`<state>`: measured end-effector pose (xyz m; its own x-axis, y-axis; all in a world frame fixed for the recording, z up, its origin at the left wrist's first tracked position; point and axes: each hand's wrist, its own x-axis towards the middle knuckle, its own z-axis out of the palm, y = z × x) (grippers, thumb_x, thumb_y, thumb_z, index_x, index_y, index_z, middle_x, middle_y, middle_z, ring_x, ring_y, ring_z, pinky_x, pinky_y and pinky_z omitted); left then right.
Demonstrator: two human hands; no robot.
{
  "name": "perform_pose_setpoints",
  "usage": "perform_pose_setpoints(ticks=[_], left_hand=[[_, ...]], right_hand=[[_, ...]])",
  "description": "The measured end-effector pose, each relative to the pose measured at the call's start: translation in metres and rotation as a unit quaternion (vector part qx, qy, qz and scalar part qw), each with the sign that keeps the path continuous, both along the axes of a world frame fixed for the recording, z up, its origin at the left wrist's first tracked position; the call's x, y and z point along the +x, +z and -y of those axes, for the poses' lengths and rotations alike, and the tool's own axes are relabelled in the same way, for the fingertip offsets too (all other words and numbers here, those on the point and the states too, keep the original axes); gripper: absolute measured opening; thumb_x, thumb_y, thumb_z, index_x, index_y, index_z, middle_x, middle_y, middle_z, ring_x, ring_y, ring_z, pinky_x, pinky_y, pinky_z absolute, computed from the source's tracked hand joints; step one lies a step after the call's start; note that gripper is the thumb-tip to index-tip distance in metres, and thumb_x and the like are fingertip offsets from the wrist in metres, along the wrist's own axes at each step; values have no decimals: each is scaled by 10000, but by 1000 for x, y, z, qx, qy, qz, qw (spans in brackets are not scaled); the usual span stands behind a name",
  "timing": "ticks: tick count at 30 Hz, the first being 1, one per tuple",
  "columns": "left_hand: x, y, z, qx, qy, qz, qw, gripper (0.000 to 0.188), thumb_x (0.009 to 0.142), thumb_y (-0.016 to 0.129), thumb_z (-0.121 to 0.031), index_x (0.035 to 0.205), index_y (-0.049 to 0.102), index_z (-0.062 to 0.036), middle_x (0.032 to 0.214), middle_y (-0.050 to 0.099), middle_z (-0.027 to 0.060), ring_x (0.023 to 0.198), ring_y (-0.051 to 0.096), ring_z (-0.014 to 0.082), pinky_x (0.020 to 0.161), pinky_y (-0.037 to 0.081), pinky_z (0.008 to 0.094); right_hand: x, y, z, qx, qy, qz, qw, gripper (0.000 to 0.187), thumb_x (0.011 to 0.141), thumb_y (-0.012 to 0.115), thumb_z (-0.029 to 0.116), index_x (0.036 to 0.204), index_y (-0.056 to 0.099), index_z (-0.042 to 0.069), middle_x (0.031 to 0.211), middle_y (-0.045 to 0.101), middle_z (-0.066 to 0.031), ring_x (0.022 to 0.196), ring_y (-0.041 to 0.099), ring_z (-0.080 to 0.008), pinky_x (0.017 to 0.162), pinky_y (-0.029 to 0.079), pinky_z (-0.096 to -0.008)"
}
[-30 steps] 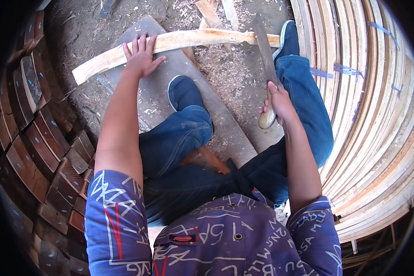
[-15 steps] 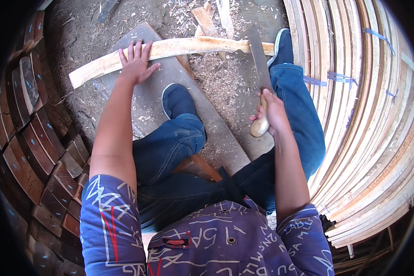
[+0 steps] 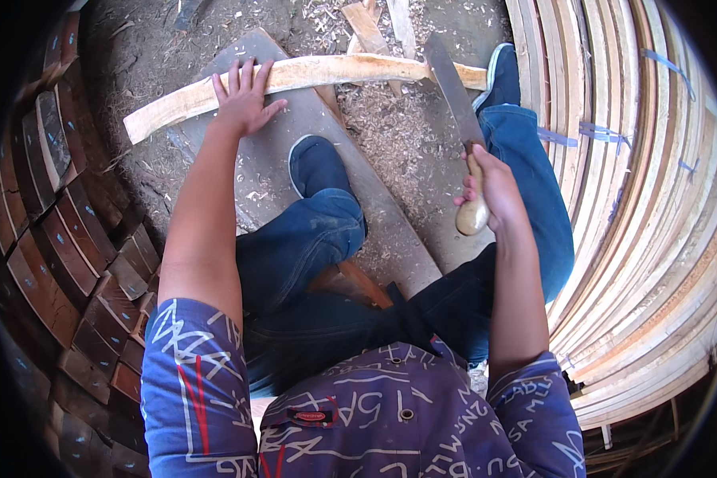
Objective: The person sits on the ground and uses a large knife to shave and shape a long, thin piece of wood. They hold the wood with their left hand and use the knife with their right hand to remove thin strips of wood, refining the piece's shape.
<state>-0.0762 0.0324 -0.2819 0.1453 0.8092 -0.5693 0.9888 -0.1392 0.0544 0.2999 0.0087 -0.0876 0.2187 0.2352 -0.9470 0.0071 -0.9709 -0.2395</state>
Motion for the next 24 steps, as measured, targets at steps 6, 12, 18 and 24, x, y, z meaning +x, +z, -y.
perform_pose_setpoints(ticks=[6,12,18,24], left_hand=[[-1,4,6,-11,3,-10,1000,835,852,451,-678,1510,136,-272,1557,152,133,1449,42,355,1097,-22,648],[11,1,0,-2,4,5,1000,834,851,445,-685,1510,140,-275,1560,150,137,1450,38,357,1097,-29,647],[-6,4,9,-7,1,-7,1000,831,864,450,-666,1513,118,-268,1559,134,154,1448,36,366,1093,-23,650],[10,5,-7,-17,-4,-11,1000,848,851,433,-693,1515,115,-274,1566,140,136,1451,42,357,1098,-36,643]], right_hand=[[16,41,-51,267,41,89,959,357,1013,414,326,1088,548,4,576,445,-1,440,438,-81,483,521,-295],[-1,-42,29,6,-24,24,999,271,989,484,277,1041,487,11,554,427,-26,406,442,-146,443,497,-372],[0,40,-38,148,-19,37,988,444,1017,357,416,1117,502,9,555,392,8,429,397,-70,484,481,-290],[0,-2,-39,351,-135,124,918,440,1022,320,448,1086,482,45,577,375,0,450,407,-130,550,512,-351]])
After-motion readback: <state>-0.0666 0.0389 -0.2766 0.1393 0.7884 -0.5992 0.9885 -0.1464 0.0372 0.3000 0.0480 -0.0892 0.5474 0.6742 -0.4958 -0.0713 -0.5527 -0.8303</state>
